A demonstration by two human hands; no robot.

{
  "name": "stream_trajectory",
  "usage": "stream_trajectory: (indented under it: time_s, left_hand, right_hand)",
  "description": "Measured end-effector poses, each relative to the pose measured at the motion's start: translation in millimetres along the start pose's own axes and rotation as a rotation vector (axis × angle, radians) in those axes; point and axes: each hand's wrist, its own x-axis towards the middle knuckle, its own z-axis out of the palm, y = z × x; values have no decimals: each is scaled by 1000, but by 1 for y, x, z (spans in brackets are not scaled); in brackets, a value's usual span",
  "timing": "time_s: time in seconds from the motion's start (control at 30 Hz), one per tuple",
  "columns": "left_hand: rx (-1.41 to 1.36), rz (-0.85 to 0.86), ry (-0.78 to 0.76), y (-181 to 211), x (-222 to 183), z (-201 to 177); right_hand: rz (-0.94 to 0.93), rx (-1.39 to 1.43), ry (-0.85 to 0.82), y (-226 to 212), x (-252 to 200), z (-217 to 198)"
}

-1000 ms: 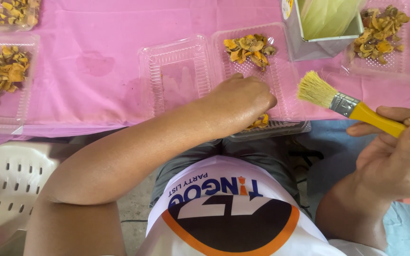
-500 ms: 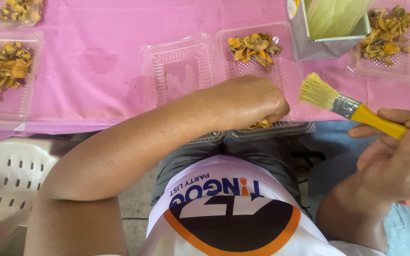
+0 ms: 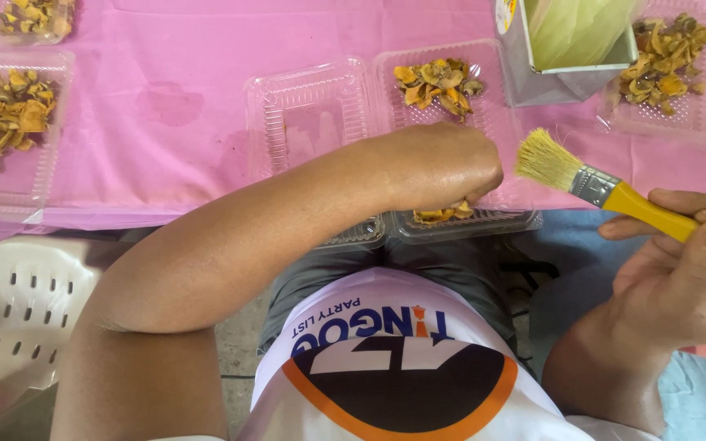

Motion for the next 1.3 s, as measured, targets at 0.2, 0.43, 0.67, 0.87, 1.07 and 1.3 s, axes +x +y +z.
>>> stream_trajectory:
  time_s: [0.2, 0.43, 0.67, 0.87, 1.07, 1.3]
  left_hand:
    - [-375, -236, 179, 1, -11, -19]
    - [-900, -453, 341, -3, -30, -28]
    - [-1197, -596, 381, 9, -44, -35]
    - [-1320, -614, 531, 0, -40, -21]
    - [-1312, -561, 548, 6, -35, -18]
    - [-1317, -490, 534, 2, -38, -16]
  right_hand:
    - [10, 12, 39, -8, 0, 4]
    - [-188, -11, -61, -53, 12, 49]
    - [-262, 7, 156, -59, 12, 65]
    - [-57, 23, -158, -70, 8, 49]
    - [-213, 69, -47, -60, 17, 64]
    - [-158, -18, -60, -74, 13, 60]
